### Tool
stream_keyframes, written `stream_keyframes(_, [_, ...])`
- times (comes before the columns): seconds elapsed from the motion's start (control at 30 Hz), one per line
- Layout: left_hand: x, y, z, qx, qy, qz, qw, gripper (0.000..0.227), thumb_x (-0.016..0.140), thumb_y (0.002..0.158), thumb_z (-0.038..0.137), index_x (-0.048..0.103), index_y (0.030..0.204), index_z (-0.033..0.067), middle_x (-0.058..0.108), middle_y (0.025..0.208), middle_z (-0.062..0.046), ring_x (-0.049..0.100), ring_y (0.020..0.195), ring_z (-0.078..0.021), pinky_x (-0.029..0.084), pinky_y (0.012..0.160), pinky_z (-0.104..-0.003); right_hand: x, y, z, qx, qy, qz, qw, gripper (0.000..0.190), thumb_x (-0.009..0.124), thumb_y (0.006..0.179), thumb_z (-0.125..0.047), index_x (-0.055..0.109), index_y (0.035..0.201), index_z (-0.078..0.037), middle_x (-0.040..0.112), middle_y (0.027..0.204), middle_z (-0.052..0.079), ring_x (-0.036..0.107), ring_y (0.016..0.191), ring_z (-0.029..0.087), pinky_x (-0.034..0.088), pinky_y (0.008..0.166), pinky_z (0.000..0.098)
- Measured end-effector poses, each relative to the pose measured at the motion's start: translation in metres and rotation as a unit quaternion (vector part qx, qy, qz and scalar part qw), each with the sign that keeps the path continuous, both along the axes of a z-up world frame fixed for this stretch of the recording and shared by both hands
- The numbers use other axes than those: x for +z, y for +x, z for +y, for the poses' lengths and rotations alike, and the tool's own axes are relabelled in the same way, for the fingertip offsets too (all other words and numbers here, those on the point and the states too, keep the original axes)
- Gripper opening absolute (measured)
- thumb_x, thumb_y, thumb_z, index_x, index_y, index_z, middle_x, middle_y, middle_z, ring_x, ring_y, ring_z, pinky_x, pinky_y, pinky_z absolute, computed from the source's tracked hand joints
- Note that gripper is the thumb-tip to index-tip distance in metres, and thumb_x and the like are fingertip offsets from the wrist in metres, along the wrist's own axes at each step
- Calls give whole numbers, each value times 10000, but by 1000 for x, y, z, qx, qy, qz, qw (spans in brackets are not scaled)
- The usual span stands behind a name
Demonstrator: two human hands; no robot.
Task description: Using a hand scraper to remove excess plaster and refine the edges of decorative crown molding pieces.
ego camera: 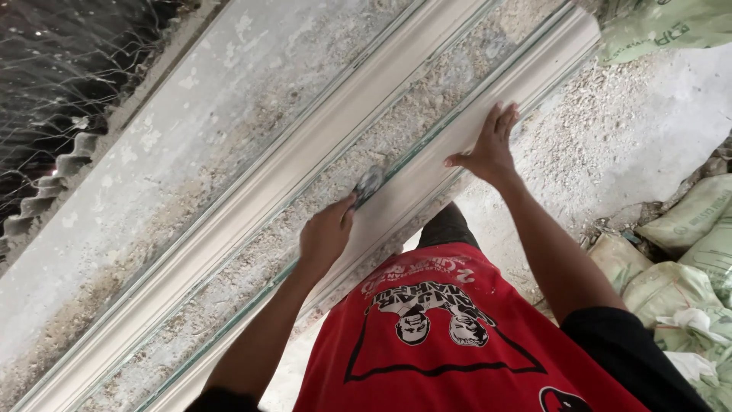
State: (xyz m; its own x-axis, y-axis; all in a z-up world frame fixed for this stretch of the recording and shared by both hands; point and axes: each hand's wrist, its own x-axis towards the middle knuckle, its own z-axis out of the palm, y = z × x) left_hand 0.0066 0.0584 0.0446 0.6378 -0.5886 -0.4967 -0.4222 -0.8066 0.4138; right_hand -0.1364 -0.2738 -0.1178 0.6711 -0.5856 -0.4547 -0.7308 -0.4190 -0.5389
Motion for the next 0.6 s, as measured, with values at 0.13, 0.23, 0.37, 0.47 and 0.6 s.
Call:
stream_keyframes(0.13, [-36,-4,-139,-12,-85,-21,996,382,556,1001,261,653,1370,257,734,1223,-115,723,946,-340,583,803,-487,6,-1,1,-3,7,-24,1000,1662,965,572,-596,-154,1608,63,-276,1642,322,-255,1532,444,131,1272,586])
stream_keyframes(0.23, [-50,-5,-236,-28,-18,-38,999,370,522,1031,224,652,1377,246,745,1119,-166,708,997,-376,561,870,-518,-3,-6,3,3,-8,-63,998,1632,963,580,-577,-131,1595,84,-231,1636,365,-211,1533,494,160,1263,583])
stream_keyframes(0.37, [-40,9,-256,-90,-19,-26,995,387,556,1001,227,645,1377,260,749,1123,-146,722,983,-355,575,852,-506,18,-15,-14,60,-22,-59,996,1468,913,686,-566,-52,1575,92,-113,1592,438,-108,1509,557,202,1253,575])
stream_keyframes(0.47, [-41,16,-211,-152,-18,-30,988,478,572,995,246,516,1470,246,726,1176,-135,724,886,-326,590,718,-475,61,-12,-58,82,52,-22,995,1276,797,821,-540,-18,1614,39,79,1588,404,143,1382,569,300,1169,577])
stream_keyframes(0.6, [9,-2,-154,-197,214,14,957,459,441,1154,265,360,1604,236,757,1125,-104,687,674,-209,536,484,-316,87,-20,-151,53,96,25,994,832,607,1016,-475,221,1640,-81,526,1544,216,528,1412,357,426,1196,499])
